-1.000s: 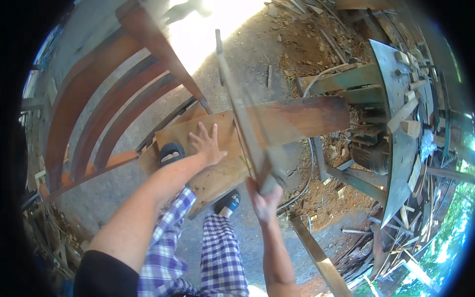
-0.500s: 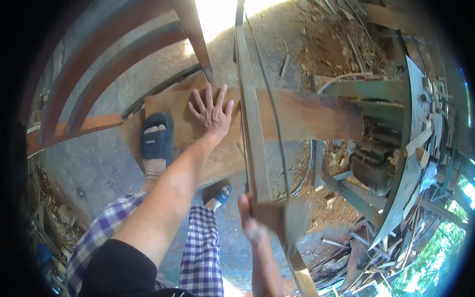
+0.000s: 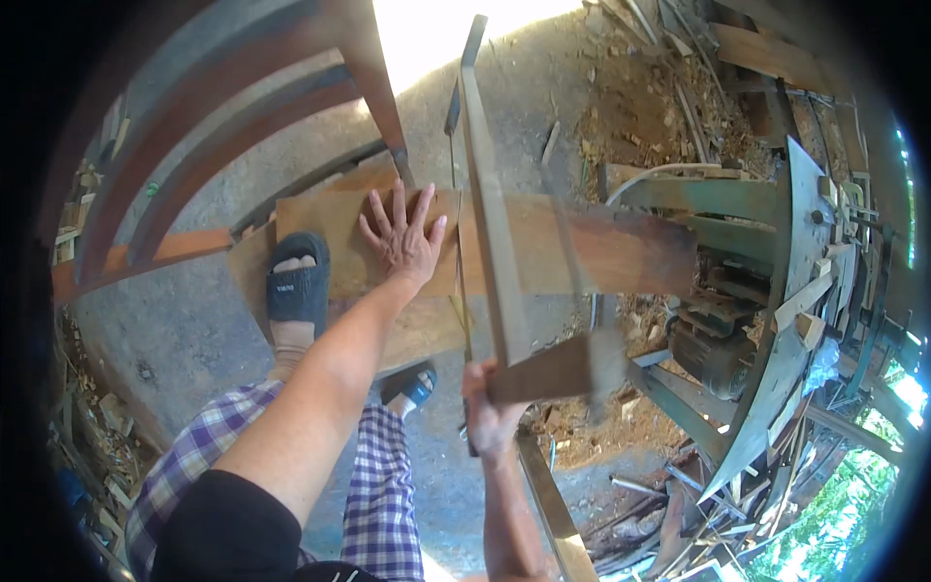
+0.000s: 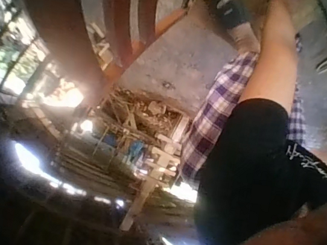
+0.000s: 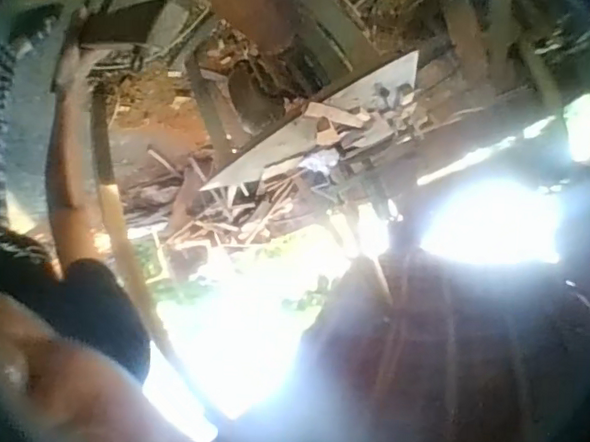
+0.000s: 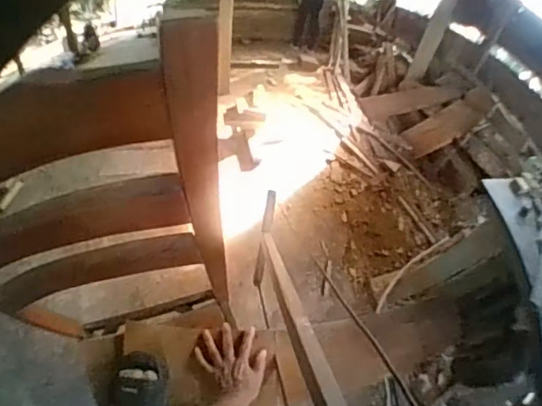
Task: Manually saw a piece of wood into two sections using a frame saw.
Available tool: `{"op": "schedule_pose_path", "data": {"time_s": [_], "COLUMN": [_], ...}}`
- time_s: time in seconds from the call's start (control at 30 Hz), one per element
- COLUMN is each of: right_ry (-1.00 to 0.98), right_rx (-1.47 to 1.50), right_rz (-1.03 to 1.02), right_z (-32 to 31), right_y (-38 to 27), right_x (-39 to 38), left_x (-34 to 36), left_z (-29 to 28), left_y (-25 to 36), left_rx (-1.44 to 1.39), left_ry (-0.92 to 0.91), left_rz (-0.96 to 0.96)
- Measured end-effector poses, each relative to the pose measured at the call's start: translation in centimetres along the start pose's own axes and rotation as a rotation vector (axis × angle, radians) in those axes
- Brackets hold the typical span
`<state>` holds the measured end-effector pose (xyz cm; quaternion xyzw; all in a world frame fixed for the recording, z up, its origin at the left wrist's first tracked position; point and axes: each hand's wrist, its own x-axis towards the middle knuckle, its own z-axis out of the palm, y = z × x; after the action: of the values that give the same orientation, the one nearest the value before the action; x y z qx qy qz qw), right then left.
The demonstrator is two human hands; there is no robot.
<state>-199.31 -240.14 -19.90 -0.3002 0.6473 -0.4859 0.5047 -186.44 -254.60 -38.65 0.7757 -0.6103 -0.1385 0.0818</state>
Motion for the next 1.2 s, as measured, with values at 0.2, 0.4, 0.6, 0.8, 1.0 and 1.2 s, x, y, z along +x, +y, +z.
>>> {"op": "schedule_pose_path", "data": {"time_s": [0.2, 0.4, 0.6, 0.8, 1.0, 1.2], "right_ry": [-0.160, -0.049, -0.033, -0.107, -0.104, -0.204], "right_rx": [-0.160, -0.157, -0.370, -0.254, -0.288, -0.428], "right_rz": [-0.301, -0.016, -0.149, -0.260, 0.153, -0.023], "right_z": [-2.5, 0.8, 1.8, -2.8, -0.8, -1.6], "right_y": [-3.3, 1.3, 3.4, -2.4, 0.4, 2.5], "right_x": [-7.4, 1.4, 3.7, -8.2, -1.0, -1.2], "left_x": [0.1, 0.4, 0.2, 0.3, -0.4, -0.1], "left_z": [-0.5, 0.1, -0.5, 0.0, -0.1, 0.0], "left_y": [0.2, 0.0, 0.2, 0.0, 0.0, 0.1], "left_rx": [0.035, 0.030, -0.004, -0.021, 0.015, 0.003], "left_ry": [0.027, 0.039, 0.046, 0.043, 0.034, 0.096], "left_rz": [-0.011, -0.002, 0.007, -0.005, 0.010, 0.019]}}
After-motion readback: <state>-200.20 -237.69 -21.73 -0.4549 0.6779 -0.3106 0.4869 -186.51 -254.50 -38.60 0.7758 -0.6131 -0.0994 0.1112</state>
